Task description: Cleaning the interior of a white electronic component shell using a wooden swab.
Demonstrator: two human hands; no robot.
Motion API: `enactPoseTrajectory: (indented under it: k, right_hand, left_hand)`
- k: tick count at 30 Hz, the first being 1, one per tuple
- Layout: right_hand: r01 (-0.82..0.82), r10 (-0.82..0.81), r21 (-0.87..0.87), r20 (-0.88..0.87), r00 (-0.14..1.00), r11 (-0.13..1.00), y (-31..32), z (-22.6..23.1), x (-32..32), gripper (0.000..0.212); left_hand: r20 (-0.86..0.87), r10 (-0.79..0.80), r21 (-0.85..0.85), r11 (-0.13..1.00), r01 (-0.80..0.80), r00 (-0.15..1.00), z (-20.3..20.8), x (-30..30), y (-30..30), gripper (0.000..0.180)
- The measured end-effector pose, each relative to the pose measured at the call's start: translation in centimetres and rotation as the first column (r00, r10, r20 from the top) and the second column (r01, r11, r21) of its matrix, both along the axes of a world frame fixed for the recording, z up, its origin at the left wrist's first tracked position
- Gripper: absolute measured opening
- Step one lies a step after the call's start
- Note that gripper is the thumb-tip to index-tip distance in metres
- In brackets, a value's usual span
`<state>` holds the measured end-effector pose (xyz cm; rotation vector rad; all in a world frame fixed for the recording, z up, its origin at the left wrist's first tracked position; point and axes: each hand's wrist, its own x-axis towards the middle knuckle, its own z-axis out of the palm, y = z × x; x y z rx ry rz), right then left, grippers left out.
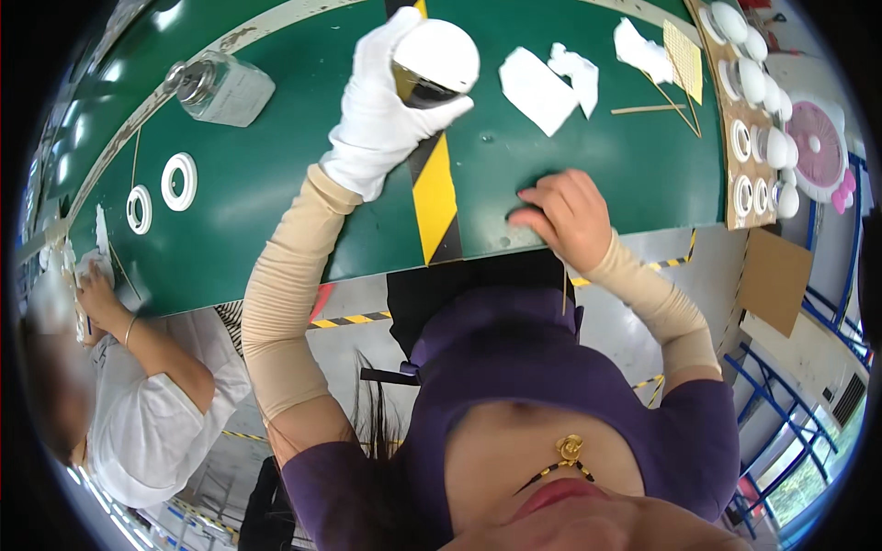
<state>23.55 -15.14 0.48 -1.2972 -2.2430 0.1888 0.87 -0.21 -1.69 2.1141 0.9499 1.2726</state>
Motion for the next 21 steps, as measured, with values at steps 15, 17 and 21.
enactPoseTrajectory:
  k: [15, 17, 21]
  right_hand:
    - [-0.039, 0.048, 0.476, -0.007, 0.999, 0.879, 9.6, 0.3, 2.4, 0.016]
    - [-0.021, 0.038, 0.281, -0.056, 0.998, 0.96, 5.5, 1.7, 3.1, 0.016]
    - [-0.29, 0.28, 0.046, 0.16, 0.947, 0.956, 1.2, 0.1, 2.2, 0.028]
  left_hand:
    - [-0.006, -0.019, 0.023, 1.0, 0.019, 1.0, -0.6, -0.3, -0.2, 0.096]
    - [0.01, -0.026, -0.025, 0.999, 0.026, 1.0, -0.5, -0.4, -0.4, 0.096]
    - [0.045, -0.038, -0.044, 0.998, 0.04, 0.998, -0.4, 0.4, 0.1, 0.096]
